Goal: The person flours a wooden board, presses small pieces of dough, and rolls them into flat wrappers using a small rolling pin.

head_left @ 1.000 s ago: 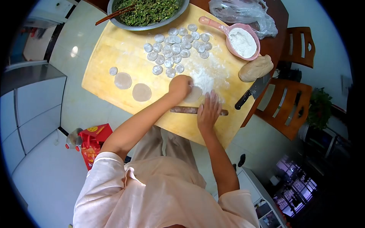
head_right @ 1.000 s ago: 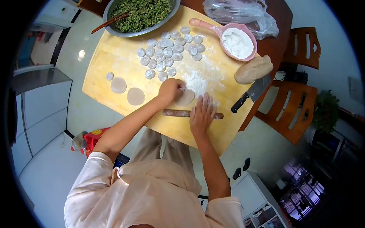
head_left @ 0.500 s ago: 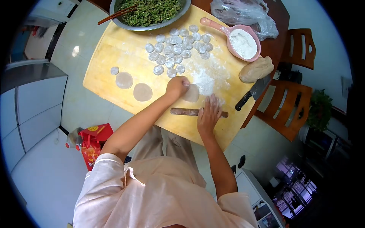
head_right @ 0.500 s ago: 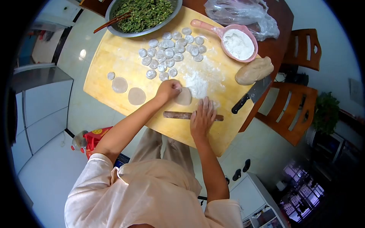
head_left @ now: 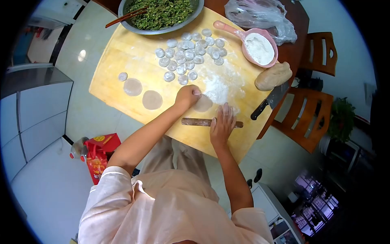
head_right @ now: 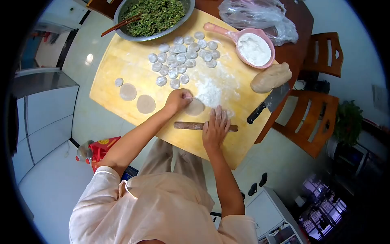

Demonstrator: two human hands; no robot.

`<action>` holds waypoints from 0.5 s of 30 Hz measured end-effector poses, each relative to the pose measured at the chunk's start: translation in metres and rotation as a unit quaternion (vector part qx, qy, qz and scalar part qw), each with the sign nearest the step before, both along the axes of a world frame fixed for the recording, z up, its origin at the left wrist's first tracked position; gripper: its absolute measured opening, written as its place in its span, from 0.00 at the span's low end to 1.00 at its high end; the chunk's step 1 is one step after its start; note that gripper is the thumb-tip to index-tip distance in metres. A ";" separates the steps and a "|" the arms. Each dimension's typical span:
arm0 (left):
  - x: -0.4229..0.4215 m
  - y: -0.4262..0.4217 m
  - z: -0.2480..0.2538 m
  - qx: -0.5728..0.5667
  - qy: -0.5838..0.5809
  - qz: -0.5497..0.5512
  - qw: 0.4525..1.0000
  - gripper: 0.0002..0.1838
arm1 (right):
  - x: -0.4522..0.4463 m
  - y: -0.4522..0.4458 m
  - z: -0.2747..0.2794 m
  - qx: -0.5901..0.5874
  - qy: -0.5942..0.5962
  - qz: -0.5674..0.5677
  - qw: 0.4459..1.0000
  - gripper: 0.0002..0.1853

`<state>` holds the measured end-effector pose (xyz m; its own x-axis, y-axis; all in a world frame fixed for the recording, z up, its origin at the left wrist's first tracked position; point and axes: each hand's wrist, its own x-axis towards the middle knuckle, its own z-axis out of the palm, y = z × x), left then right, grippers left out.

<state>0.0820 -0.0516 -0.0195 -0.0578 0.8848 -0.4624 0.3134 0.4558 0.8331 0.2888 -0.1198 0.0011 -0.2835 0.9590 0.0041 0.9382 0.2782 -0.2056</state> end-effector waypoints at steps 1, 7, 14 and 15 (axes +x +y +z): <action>-0.001 -0.003 -0.004 -0.001 -0.011 -0.023 1.000 0.07 | -0.003 0.006 -0.001 0.008 0.000 -0.002 1.000 0.32; 0.031 0.015 0.016 0.031 0.259 -0.205 0.943 0.08 | -0.035 0.104 -0.006 0.050 0.034 -0.036 0.998 0.31; 0.007 -0.015 -0.038 -0.023 -0.064 -0.010 0.998 0.07 | 0.001 0.004 -0.002 0.008 0.021 0.018 1.000 0.32; 0.009 -0.015 -0.026 0.009 -0.010 -0.049 0.999 0.08 | -0.004 0.020 -0.002 0.010 0.020 0.007 1.000 0.32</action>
